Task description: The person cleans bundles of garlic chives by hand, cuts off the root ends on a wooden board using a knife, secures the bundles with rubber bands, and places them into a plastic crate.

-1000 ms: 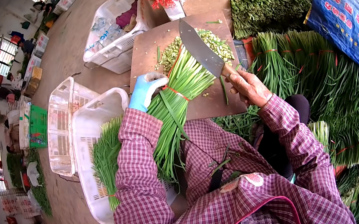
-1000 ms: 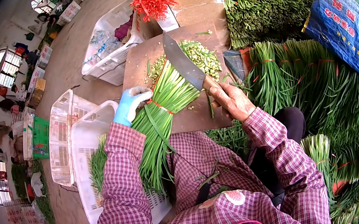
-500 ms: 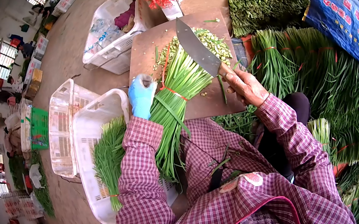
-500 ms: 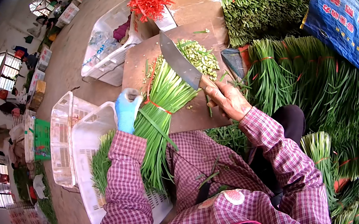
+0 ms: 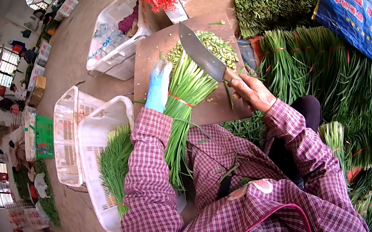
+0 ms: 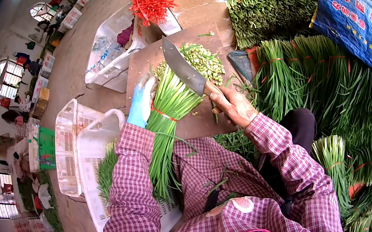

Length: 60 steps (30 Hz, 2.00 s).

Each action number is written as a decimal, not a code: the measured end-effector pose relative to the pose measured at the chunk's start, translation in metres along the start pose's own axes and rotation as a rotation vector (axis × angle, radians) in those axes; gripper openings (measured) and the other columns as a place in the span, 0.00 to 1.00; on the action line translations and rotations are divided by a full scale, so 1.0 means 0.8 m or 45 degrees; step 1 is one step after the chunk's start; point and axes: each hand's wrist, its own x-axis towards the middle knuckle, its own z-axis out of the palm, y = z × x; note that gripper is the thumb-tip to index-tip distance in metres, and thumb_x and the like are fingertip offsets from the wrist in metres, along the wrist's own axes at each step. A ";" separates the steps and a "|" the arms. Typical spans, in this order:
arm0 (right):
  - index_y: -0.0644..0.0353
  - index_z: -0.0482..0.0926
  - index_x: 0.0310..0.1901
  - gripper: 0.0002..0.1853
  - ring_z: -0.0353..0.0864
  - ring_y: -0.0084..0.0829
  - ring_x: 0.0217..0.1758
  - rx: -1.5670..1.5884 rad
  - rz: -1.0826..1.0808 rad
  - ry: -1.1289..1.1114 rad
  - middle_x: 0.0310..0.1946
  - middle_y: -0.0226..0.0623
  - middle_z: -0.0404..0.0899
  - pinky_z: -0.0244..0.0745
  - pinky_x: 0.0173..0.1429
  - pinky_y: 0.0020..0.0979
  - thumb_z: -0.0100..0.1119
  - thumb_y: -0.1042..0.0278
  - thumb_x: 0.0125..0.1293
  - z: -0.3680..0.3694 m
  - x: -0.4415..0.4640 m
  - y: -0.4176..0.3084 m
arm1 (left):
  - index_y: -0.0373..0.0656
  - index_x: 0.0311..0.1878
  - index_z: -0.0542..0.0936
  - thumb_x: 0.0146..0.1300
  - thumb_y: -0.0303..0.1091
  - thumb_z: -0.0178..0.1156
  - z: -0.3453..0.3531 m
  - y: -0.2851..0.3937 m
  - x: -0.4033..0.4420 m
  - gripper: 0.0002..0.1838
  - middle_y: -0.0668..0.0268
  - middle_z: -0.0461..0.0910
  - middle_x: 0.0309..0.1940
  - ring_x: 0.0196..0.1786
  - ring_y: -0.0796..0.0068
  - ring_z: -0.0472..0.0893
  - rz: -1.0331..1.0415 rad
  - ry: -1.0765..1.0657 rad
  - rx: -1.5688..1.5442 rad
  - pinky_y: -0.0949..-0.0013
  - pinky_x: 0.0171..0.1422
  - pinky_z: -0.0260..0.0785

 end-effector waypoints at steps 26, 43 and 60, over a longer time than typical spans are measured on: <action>0.61 0.67 0.47 0.15 0.77 0.56 0.31 -0.604 -0.664 0.414 0.27 0.52 0.76 0.70 0.32 0.47 0.55 0.62 0.66 -0.026 -0.035 0.022 | 0.34 0.69 0.57 0.33 0.58 0.77 0.116 0.050 -0.044 0.63 0.45 0.69 0.61 0.63 0.53 0.72 0.016 -0.036 1.793 0.58 0.64 0.67; 0.58 0.66 0.44 0.13 0.81 0.50 0.28 -1.025 -0.504 0.263 0.29 0.47 0.79 0.75 0.29 0.46 0.53 0.60 0.67 -0.027 -0.039 0.034 | 0.34 0.65 0.63 0.33 0.58 0.76 0.121 0.050 -0.049 0.58 0.48 0.72 0.59 0.61 0.55 0.74 0.050 -0.003 1.825 0.60 0.63 0.67; 0.58 0.66 0.45 0.13 0.79 0.51 0.26 -0.996 -0.532 0.292 0.22 0.48 0.76 0.74 0.29 0.48 0.52 0.60 0.67 -0.044 -0.038 0.022 | 0.34 0.66 0.62 0.33 0.59 0.76 0.126 0.052 -0.051 0.59 0.47 0.73 0.58 0.59 0.54 0.76 -0.013 0.012 1.854 0.59 0.62 0.69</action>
